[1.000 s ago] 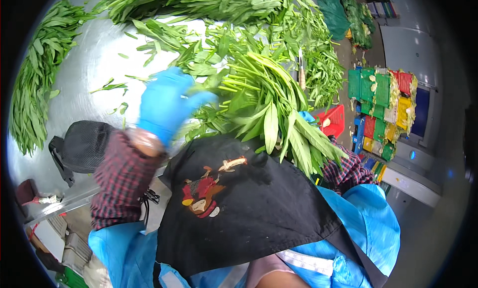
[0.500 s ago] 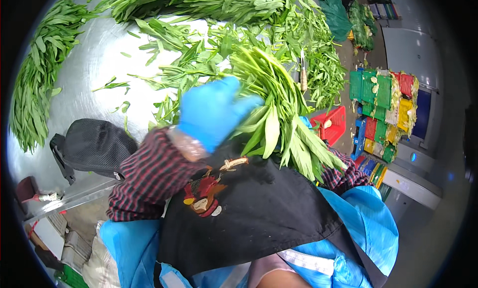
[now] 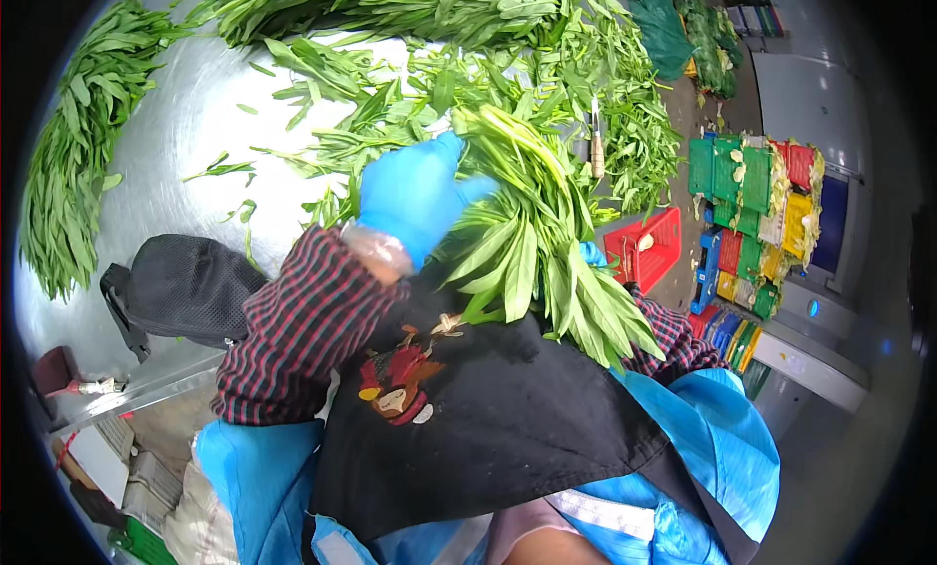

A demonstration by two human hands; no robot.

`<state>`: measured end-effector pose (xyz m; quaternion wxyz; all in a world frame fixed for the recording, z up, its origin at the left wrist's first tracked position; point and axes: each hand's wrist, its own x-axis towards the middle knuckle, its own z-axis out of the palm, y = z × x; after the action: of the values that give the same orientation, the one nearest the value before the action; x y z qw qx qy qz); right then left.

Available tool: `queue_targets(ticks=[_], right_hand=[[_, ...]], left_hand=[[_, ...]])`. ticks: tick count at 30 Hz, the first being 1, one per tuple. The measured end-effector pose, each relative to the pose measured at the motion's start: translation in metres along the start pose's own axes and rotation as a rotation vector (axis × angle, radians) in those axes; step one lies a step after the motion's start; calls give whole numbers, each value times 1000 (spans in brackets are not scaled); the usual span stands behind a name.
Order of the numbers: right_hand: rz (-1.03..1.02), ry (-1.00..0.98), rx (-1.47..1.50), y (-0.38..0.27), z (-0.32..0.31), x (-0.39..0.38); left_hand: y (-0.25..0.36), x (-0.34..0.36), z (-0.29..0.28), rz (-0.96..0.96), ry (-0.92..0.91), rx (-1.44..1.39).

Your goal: Sorting leafy greens into bunches on a processing table.

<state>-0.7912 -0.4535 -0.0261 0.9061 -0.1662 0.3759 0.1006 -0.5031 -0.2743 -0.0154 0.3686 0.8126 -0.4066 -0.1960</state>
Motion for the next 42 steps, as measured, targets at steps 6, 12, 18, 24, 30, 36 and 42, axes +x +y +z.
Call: queue_targets(ticks=[6,12,18,24,30,36,42], right_hand=[[-5,17,-7,1,-2,-6],[26,3,-23,5,-1,0],[22,11,-43,6,1,-5],[-3,25,-42,10,-5,-6],[-40,146,44,7,-67,-21],[87,1,120,9,28,-2],[43,-10,57,9,12,-7]], left_hand=[[-61,17,-9,-135,192,-62],[-35,6,8,37,77,-341],[-78,13,-28,-162,-36,-53],[-12,-4,-45,-45,-46,-344],[-77,9,-45,-39,141,-326],[-26,-15,-21,53,-89,3],[-80,4,-47,-195,90,-420]])
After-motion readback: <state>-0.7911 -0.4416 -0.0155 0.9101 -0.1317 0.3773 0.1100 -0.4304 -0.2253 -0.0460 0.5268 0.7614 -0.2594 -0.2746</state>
